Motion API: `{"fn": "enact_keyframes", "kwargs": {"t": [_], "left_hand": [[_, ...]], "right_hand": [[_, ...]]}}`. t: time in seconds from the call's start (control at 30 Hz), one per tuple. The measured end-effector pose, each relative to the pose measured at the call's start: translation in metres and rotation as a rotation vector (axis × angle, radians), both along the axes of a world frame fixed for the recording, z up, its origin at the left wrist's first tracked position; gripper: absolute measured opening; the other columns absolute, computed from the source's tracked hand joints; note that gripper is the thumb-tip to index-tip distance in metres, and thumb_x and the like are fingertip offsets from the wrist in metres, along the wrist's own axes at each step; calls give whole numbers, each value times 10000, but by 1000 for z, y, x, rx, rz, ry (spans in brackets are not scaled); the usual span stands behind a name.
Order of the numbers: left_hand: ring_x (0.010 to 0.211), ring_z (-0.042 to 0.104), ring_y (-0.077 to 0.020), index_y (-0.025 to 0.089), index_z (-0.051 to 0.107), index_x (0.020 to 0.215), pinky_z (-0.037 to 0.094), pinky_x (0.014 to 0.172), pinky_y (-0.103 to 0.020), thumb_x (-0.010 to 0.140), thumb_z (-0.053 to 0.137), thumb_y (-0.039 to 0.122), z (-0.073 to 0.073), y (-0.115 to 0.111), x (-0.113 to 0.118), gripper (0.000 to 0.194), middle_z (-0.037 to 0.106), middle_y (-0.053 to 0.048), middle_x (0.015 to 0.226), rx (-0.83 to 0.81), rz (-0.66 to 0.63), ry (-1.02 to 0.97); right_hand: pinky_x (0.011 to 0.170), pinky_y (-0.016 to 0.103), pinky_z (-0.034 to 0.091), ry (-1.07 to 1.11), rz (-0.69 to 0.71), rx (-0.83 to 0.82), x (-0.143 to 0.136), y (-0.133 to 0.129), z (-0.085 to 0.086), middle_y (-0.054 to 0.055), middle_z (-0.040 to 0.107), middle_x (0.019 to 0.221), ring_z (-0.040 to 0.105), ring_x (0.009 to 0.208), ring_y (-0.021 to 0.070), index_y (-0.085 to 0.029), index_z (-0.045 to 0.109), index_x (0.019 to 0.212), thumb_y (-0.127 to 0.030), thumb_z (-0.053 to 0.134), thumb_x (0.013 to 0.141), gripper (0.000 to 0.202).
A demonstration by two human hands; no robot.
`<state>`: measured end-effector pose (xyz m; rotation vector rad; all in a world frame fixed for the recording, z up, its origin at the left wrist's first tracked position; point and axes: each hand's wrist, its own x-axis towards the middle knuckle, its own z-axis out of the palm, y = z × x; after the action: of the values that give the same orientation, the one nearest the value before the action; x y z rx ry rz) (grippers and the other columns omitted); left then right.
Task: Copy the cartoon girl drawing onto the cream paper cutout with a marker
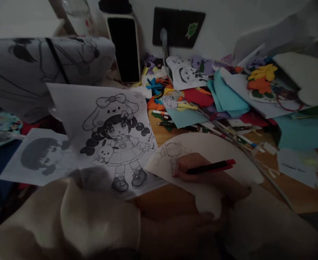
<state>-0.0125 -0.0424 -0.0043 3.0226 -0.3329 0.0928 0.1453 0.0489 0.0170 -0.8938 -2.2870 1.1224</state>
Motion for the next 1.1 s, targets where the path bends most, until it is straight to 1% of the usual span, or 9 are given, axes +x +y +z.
{"fn": "enact_keyframes", "kwargs": {"t": [0.07,0.17,0.27,0.37,0.47,0.6,0.77,0.93,1.1], "left_hand": [[1377,212,-242,346,685,633,111,1192,-425,660,624,331,4,2,0,69,669,130,981,0,-14,10],[1376,216,-233,373,673,610,99,1190,-434,657,625,324,8,4,1,84,669,163,928,41,-19,46],[1375,224,-217,375,672,606,99,1191,-429,627,641,314,7,2,1,72,665,155,956,65,5,36],[1376,221,-220,364,669,577,127,1192,-408,599,660,352,1,-1,0,26,655,141,1015,48,15,17],[1380,206,-233,345,668,561,134,1195,-402,576,683,396,-6,-4,0,55,657,124,1013,22,16,9],[1387,183,-242,322,664,545,110,1195,-415,553,687,429,-11,-8,0,109,640,107,1065,27,37,-19],[1383,190,-252,354,687,594,93,1189,-429,585,673,418,-8,-5,1,67,658,137,990,35,-7,27],[1392,162,-239,378,691,638,35,1183,-445,602,661,408,-7,-4,1,56,651,152,1019,55,-9,43],[1386,184,-233,380,693,657,62,1180,-430,629,650,388,-4,-3,1,52,651,144,1033,45,-25,62]], "right_hand": [[555,231,318,36,-3,-9,-1,0,-1,-37,387,583,364,562,83,-168,373,558,-220,508,868,342],[535,238,299,80,-8,4,-3,-1,-2,-42,371,565,348,545,83,-168,374,549,-208,537,846,341],[519,233,311,152,-52,-46,3,1,-1,-32,408,566,389,538,82,-168,373,551,-190,545,827,326],[487,215,296,197,-104,-86,18,6,-2,-42,382,528,368,502,70,-174,325,533,-171,529,819,352],[471,211,270,160,-82,-116,31,11,-5,-52,347,503,323,485,66,-175,304,518,-159,527,803,362],[485,216,275,150,-27,-128,34,14,-8,-44,357,534,341,507,72,-175,331,534,-172,519,814,338],[490,223,259,143,9,-87,31,15,-7,-50,304,538,313,507,73,-183,288,530,-172,506,825,367],[495,240,238,139,10,-90,33,15,-7,-51,278,538,290,508,73,-184,272,521,-156,506,811,374],[485,226,249,151,15,-161,32,13,-6,-54,311,529,303,505,69,-180,289,530,-166,517,817,367]]}}
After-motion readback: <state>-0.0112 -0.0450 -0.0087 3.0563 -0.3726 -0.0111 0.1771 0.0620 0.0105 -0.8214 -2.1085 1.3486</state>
